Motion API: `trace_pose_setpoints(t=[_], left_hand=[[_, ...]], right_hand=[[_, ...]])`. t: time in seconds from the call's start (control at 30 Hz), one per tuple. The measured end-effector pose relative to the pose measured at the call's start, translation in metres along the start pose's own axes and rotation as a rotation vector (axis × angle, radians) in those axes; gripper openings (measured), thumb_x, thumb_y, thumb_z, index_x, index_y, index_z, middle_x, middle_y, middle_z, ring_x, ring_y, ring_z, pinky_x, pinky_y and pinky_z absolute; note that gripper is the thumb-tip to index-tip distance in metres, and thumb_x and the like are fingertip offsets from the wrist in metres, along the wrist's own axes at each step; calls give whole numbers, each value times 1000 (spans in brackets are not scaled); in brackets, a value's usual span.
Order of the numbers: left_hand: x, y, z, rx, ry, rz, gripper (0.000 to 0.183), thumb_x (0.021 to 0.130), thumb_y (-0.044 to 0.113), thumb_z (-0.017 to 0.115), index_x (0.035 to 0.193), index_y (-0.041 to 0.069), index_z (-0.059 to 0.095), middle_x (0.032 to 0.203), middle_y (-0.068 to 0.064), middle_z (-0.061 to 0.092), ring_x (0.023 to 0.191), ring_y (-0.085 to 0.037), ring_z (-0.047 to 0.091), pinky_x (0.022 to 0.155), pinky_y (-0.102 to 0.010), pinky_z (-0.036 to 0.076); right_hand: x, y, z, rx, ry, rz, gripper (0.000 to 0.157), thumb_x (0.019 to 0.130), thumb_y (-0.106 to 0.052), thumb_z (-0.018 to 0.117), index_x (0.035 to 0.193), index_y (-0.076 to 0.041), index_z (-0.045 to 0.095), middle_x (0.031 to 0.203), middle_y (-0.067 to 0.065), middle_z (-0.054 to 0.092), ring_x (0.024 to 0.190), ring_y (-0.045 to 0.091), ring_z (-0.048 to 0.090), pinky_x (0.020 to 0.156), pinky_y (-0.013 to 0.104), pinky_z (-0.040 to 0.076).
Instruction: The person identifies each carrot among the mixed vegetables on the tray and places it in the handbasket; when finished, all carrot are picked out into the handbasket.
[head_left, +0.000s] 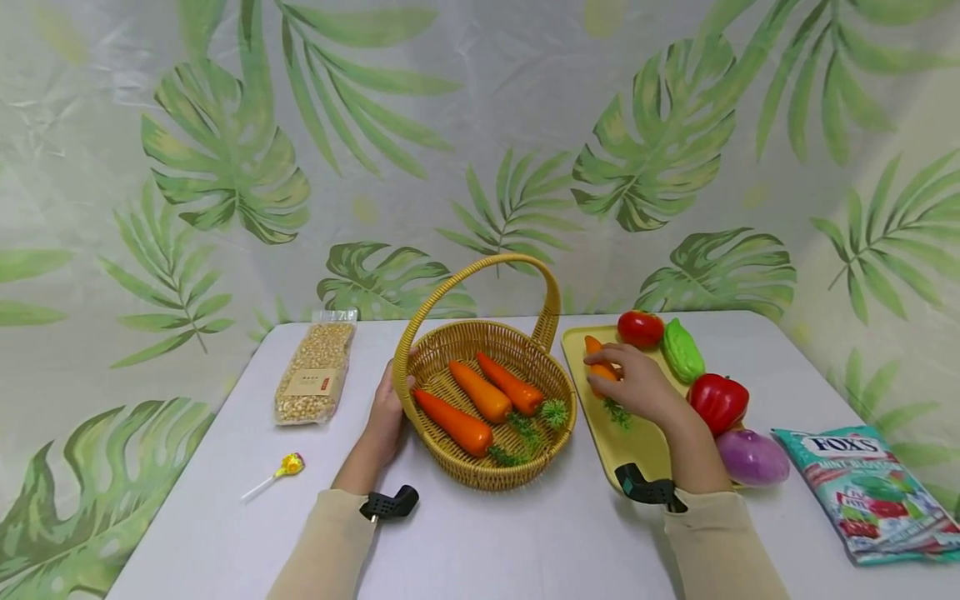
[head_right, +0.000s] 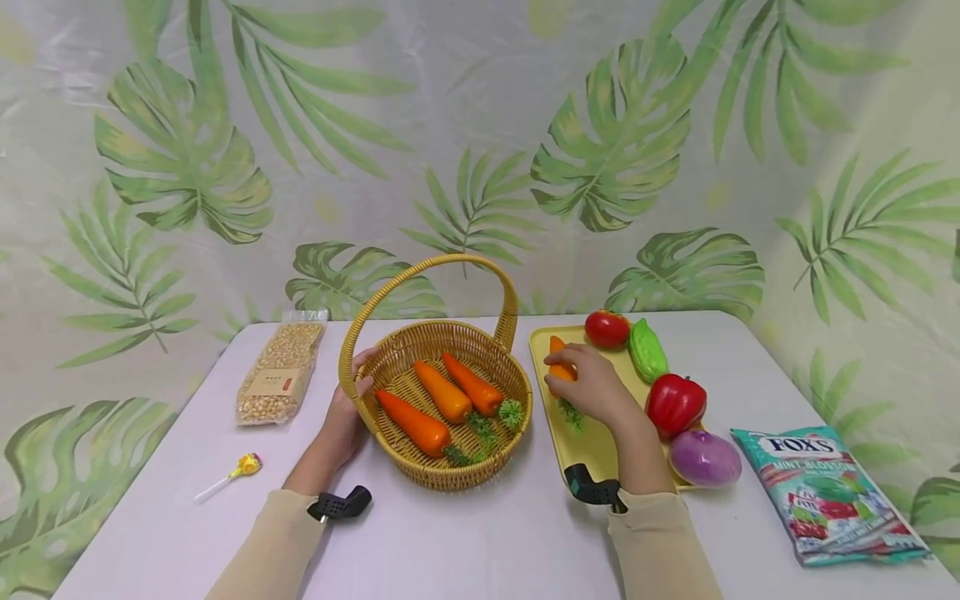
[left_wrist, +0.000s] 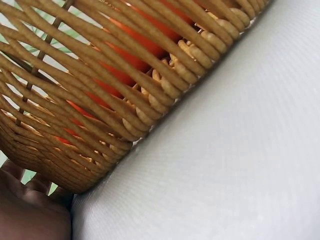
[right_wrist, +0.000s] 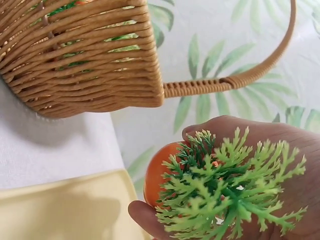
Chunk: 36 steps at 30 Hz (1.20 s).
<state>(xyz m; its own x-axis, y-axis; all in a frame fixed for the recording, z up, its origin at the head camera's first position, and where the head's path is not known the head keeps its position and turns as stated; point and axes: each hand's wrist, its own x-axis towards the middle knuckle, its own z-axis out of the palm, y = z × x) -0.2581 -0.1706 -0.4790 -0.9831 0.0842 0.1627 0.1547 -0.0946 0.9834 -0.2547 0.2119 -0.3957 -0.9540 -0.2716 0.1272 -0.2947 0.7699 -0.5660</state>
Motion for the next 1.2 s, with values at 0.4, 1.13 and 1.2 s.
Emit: trace_pose_setpoints(t=[0.4,1.13,1.2], left_hand=[[0,0,-1,8,7,7,48,102,19,39,150,20,35,159,-3,31,149,-25,27,123,-50,15],[2,-3,-1,-11,-10,36,46,103,18,38,150,20,36,158,-3,33,148,-24,29,122,-48,16],[2,-3,-1,-11,-9,34,47,103,18,39,150,20,36,158,-3,33,148,-24,29,122,-49,16]], right_hand=[[0,-10,-2,21,-53,-13,40,96,-26,63,130,-7,64,151,28,42,134,51,44,105,63,42],[-1,-8,-1,33,-94,-21,42,95,-27,64,134,-10,62,154,26,39,134,50,45,104,63,43],[0,-7,1,37,-94,-29,42,95,-27,64,133,-10,62,153,26,40,133,49,46,104,62,43]])
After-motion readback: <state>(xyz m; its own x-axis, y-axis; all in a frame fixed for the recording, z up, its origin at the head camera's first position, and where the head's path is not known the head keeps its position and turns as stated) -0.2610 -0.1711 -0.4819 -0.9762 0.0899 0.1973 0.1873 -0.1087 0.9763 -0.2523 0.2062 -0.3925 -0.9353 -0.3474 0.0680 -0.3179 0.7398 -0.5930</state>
